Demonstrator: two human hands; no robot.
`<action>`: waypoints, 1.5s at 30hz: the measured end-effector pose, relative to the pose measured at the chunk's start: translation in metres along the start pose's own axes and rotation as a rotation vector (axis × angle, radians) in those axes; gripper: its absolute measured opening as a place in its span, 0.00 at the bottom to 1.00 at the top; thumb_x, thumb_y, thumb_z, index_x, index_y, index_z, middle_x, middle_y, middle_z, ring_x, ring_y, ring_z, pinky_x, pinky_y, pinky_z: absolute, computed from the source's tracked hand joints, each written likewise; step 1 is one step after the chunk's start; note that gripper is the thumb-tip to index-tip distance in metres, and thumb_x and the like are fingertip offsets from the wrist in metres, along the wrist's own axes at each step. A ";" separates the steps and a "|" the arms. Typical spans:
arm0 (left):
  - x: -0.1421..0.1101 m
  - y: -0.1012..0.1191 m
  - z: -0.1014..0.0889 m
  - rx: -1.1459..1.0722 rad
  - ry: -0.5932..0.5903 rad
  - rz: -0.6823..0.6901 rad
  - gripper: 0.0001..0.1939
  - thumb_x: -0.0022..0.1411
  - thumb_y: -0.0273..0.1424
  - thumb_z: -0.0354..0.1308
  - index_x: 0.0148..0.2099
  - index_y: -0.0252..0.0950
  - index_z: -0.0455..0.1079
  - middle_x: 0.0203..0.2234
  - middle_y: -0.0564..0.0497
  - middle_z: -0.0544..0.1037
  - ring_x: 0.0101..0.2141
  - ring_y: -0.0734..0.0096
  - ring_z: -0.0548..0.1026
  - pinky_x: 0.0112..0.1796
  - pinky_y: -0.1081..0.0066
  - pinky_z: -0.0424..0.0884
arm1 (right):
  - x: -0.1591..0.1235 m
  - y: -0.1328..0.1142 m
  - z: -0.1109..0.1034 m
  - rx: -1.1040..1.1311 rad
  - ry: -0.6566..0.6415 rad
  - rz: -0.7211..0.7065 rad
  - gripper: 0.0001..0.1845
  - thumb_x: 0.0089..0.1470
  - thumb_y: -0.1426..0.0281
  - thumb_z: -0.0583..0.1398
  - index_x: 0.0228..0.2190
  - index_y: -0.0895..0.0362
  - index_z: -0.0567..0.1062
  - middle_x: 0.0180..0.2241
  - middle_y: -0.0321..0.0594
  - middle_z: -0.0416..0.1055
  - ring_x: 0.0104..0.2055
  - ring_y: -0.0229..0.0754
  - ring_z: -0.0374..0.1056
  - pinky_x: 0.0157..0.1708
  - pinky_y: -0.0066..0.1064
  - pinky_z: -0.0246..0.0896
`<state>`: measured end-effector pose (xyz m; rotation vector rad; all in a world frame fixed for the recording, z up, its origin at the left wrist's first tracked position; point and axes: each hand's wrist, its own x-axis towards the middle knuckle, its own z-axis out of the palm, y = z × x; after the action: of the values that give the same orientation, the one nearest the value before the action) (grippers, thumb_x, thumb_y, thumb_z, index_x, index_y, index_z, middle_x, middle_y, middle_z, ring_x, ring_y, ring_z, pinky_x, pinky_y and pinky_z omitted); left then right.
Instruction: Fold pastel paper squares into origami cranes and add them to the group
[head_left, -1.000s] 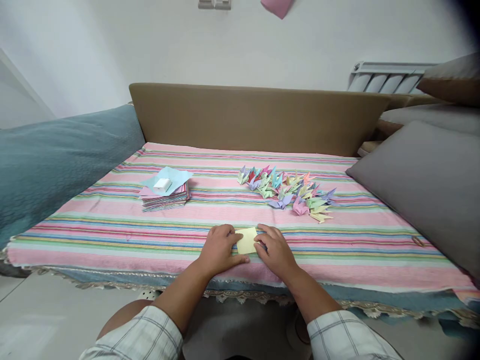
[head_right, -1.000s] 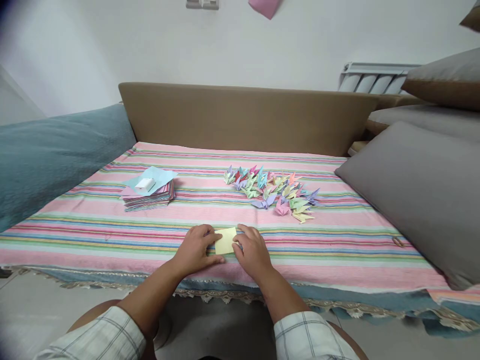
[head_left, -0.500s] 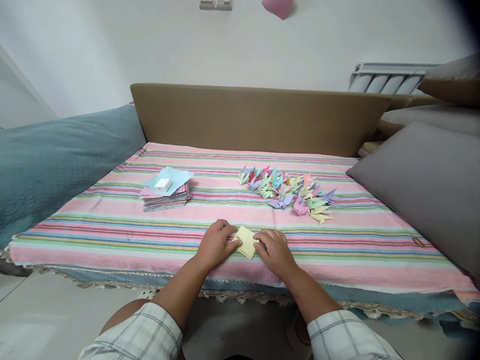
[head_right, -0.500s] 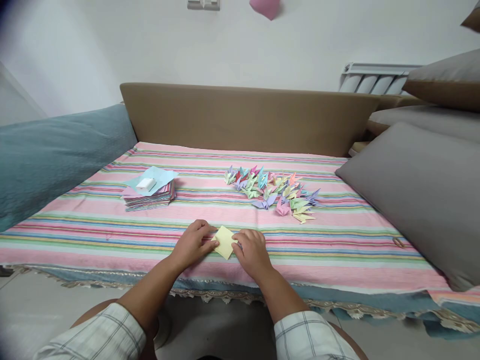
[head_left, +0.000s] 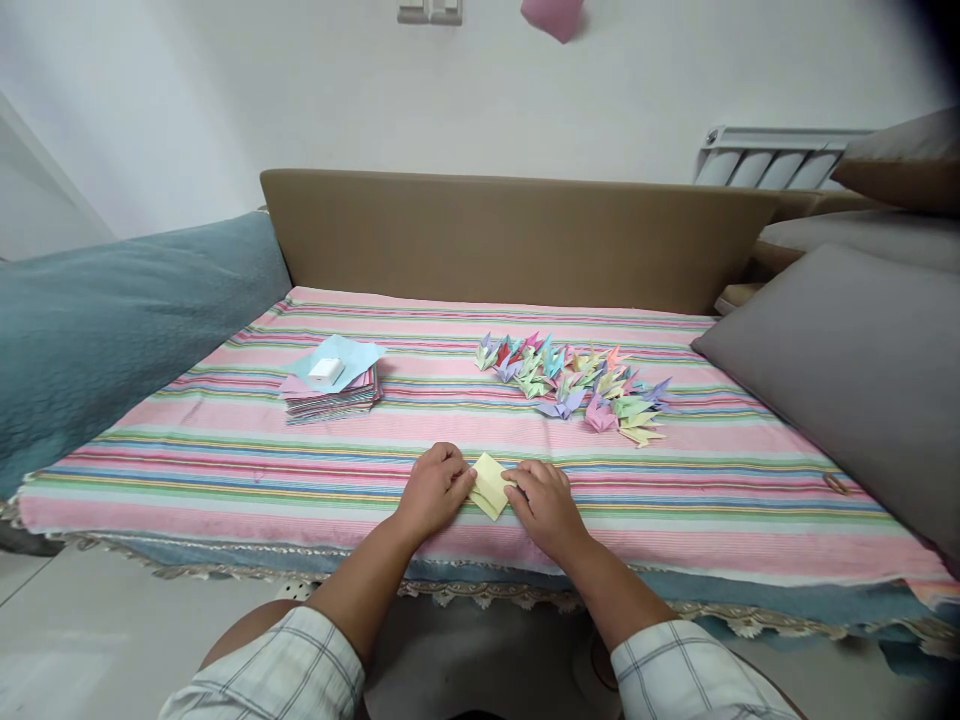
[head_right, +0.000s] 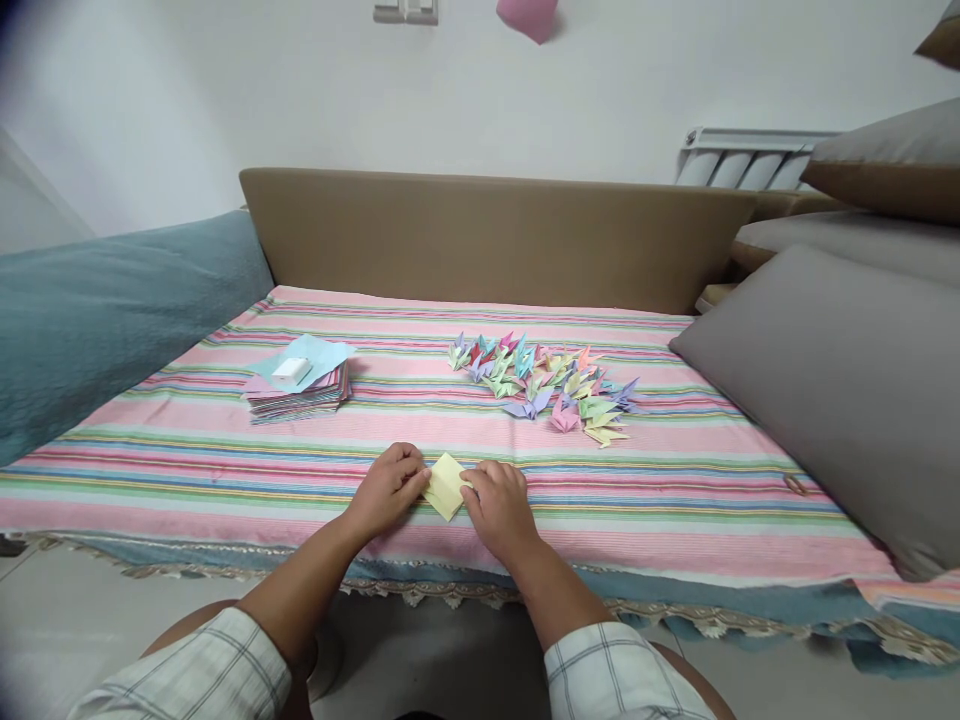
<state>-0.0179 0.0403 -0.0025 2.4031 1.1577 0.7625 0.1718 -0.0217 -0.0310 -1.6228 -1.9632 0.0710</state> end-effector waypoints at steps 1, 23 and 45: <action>0.000 0.000 0.000 -0.008 -0.003 0.003 0.15 0.61 0.33 0.46 0.30 0.37 0.73 0.33 0.49 0.70 0.38 0.67 0.68 0.39 0.68 0.64 | 0.000 0.000 0.000 -0.005 0.005 -0.004 0.12 0.58 0.68 0.52 0.41 0.53 0.73 0.37 0.41 0.68 0.41 0.43 0.61 0.42 0.36 0.50; -0.005 0.005 0.008 0.154 -0.012 0.027 0.10 0.52 0.29 0.56 0.38 0.40 0.73 0.36 0.50 0.71 0.40 0.64 0.68 0.43 0.64 0.61 | -0.004 0.005 0.009 0.016 0.027 -0.003 0.15 0.57 0.63 0.53 0.44 0.53 0.71 0.40 0.42 0.66 0.42 0.45 0.59 0.43 0.37 0.51; -0.004 0.007 0.014 0.170 0.016 0.033 0.11 0.53 0.31 0.56 0.40 0.42 0.73 0.38 0.49 0.71 0.40 0.63 0.67 0.44 0.61 0.61 | -0.003 -0.001 0.008 -0.017 0.010 -0.026 0.18 0.56 0.61 0.54 0.46 0.53 0.71 0.39 0.42 0.66 0.41 0.44 0.59 0.43 0.37 0.51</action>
<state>-0.0072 0.0315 -0.0110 2.5644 1.2374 0.7208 0.1675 -0.0220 -0.0387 -1.6053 -1.9820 0.0358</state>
